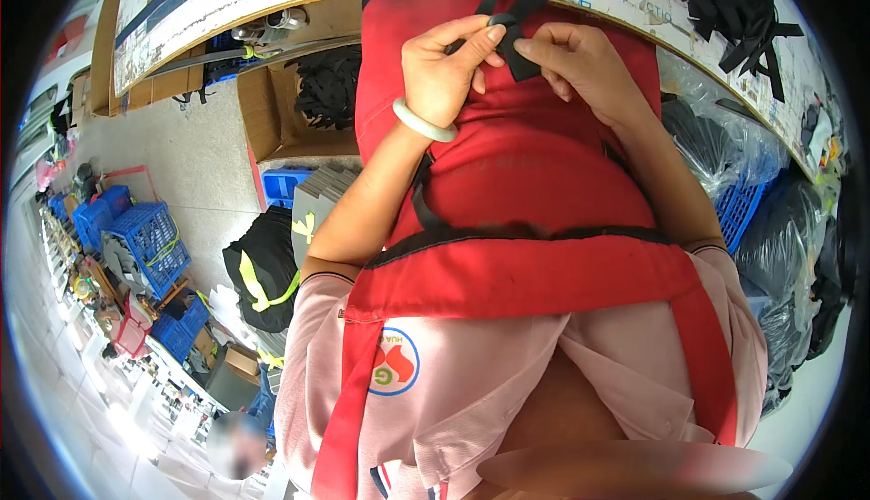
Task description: The person is inspecting and testing black plastic buckles on nylon straps, likely as part of a manufacturing quality control process.
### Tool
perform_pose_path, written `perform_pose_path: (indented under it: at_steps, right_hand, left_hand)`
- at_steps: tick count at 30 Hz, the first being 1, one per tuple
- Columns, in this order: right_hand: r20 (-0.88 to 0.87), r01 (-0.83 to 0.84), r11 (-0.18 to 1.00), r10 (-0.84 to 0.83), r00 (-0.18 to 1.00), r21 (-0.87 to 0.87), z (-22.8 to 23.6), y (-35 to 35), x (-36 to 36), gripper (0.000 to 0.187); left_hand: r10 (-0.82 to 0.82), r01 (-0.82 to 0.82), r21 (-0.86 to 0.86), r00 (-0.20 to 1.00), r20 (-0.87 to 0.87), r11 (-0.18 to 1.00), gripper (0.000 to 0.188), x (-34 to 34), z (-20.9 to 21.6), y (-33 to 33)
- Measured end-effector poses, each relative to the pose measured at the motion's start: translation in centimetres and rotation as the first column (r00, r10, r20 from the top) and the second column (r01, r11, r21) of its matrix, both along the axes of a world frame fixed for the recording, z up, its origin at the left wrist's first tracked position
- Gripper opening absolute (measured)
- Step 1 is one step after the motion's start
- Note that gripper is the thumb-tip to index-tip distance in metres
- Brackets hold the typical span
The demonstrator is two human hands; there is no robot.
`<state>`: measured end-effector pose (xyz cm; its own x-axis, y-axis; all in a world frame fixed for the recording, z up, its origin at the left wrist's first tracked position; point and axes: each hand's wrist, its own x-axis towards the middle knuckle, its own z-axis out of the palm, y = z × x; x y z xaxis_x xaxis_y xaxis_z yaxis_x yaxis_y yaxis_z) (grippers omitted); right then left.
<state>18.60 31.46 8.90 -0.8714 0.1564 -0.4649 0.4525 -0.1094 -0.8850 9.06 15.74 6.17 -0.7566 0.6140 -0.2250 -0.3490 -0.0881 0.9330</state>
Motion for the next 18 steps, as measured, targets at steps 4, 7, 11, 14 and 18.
perform_pose_path:
  at_steps: [4,7,11,14,18]
  right_hand:
    - [0.002,0.062,0.989,-0.062,0.998,-0.131,-0.6,0.0,-0.2,0.028]
    - [-0.059,0.133,0.983,-0.141,0.988,-0.123,-1.5,0.0,-0.1,0.025]
    - [0.041,-0.084,0.851,0.123,0.992,-0.518,-1.8,1.0,0.5,0.024]
    - [-0.075,-0.024,0.993,0.015,0.997,-0.113,-2.9,0.5,-0.3,0.023]
    - [-0.178,-0.059,0.983,0.090,0.980,0.175,-1.9,0.3,-1.2,0.020]
  left_hand:
    - [-0.022,0.024,0.032,0.996,-0.081,0.999,0.016,0.2,-0.2,0.0]
    - [-0.033,0.031,0.071,0.999,0.022,0.997,0.015,0.3,-0.4,-0.2]
    - [-0.132,0.124,0.065,0.982,0.135,0.990,0.015,0.2,-0.1,-1.3]
    - [-0.198,0.188,0.066,0.957,0.211,0.980,0.013,-0.2,2.2,-3.5]
    - [-0.443,0.441,0.040,0.896,0.044,0.896,0.013,-3.8,5.6,-11.8]
